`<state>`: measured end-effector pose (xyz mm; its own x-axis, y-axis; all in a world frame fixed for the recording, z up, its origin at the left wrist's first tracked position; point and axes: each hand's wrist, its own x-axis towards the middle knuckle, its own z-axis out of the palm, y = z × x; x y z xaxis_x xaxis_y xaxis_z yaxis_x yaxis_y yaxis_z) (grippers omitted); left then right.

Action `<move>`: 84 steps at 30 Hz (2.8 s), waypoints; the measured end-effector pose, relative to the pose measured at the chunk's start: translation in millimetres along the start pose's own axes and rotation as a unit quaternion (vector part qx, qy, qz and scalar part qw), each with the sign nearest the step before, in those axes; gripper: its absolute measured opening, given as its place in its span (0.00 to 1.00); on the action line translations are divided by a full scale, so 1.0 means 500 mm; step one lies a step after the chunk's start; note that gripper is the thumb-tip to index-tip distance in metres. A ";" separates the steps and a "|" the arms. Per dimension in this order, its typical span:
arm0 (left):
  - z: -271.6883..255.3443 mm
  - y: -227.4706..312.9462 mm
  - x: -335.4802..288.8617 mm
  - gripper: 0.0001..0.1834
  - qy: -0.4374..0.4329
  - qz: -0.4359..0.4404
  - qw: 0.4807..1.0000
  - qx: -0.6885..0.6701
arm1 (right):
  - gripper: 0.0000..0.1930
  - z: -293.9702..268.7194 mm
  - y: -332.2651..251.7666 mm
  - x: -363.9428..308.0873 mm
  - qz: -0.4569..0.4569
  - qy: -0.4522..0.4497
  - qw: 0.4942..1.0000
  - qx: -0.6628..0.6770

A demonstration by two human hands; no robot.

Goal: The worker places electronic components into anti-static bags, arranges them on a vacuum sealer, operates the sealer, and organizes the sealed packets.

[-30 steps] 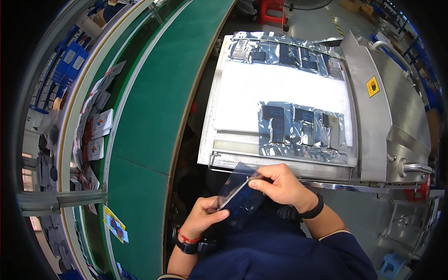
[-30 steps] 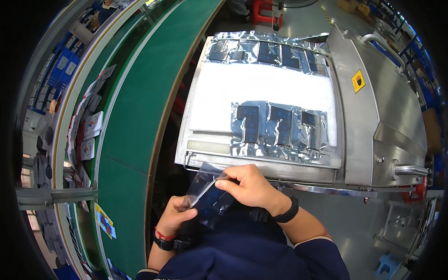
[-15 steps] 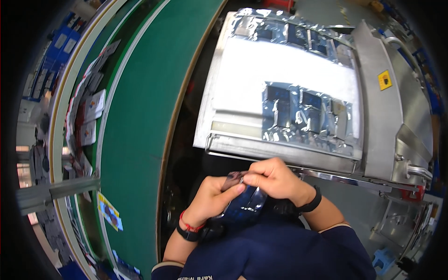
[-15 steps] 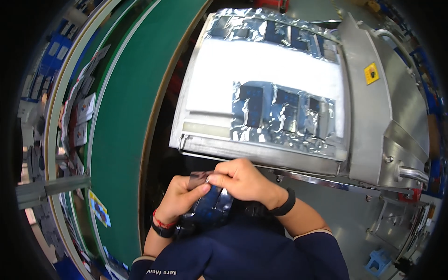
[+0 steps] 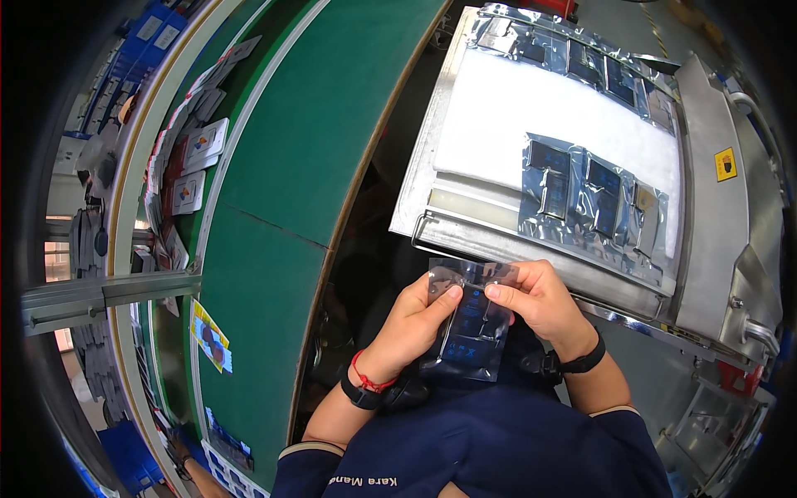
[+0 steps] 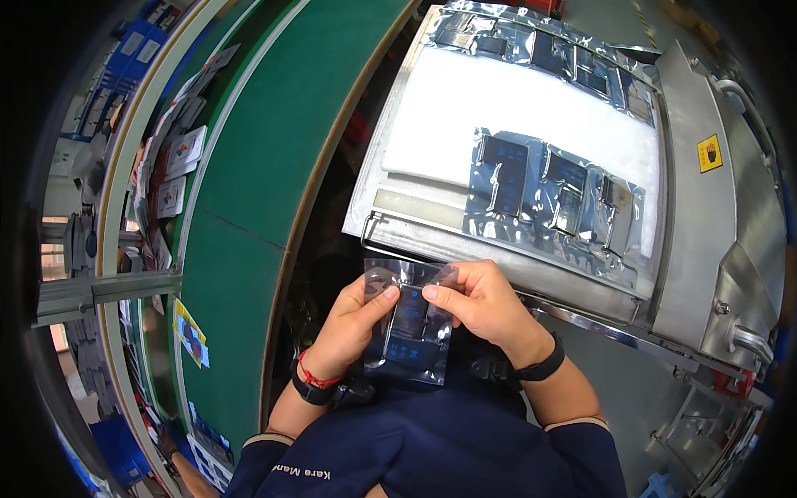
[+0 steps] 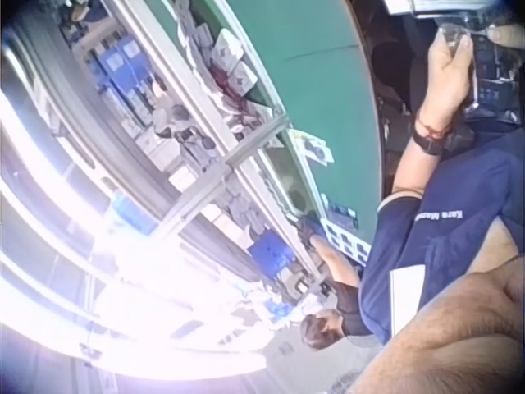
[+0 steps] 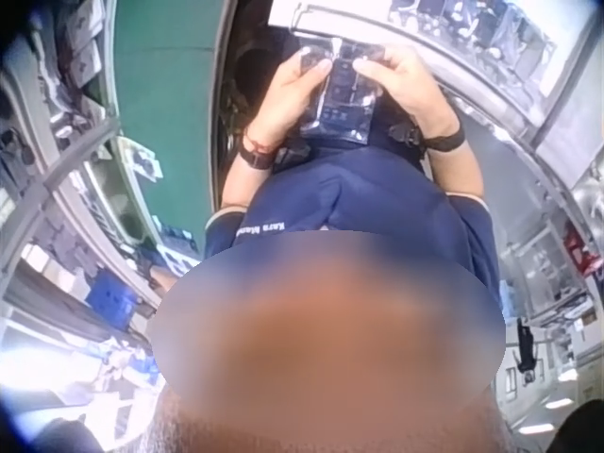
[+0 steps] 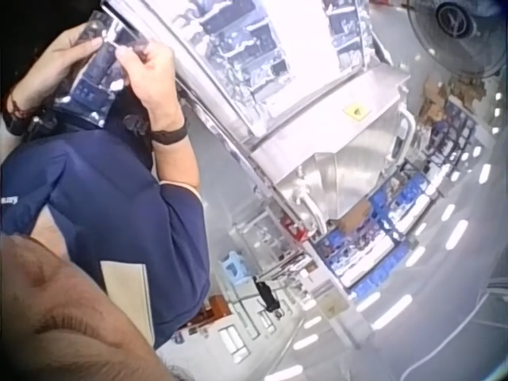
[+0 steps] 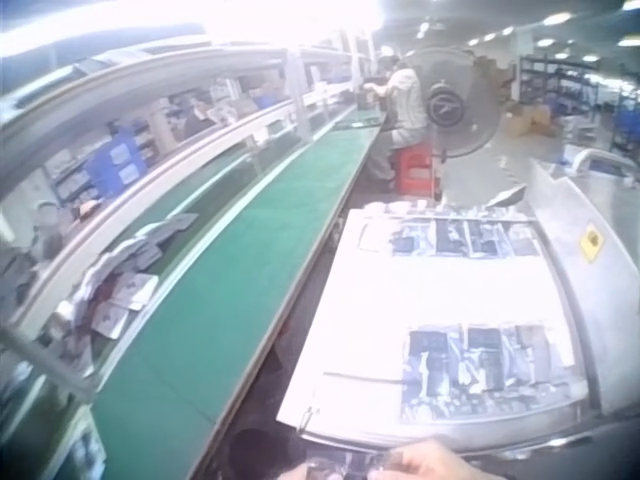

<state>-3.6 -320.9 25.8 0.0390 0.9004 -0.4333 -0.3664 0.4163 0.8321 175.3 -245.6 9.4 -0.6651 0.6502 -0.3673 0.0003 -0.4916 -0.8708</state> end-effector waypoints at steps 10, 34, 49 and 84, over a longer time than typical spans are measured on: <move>-0.013 0.003 0.003 0.11 -0.007 -0.020 0.998 -0.055 | 0.08 0.006 -0.004 -0.002 0.013 0.002 1.000 -0.003; 0.004 -0.001 -0.008 0.07 0.041 0.008 0.999 -0.012 | 0.08 0.024 0.001 -0.007 -0.036 0.018 0.998 -0.052; 0.001 -0.002 -0.006 0.05 0.031 0.057 0.997 0.028 | 0.09 0.021 -0.009 -0.006 -0.069 0.024 0.993 -0.098; 0.009 -0.018 -0.013 0.07 0.027 0.029 0.999 -0.023 | 0.05 0.036 0.029 -0.007 -0.084 0.033 0.995 -0.046</move>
<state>3.5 -329.7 22.6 -0.0337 0.9142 -0.4040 -0.4087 0.3562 0.8403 164.1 -265.6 3.9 -0.6111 0.7567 -0.2321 -0.0360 -0.3195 -0.9469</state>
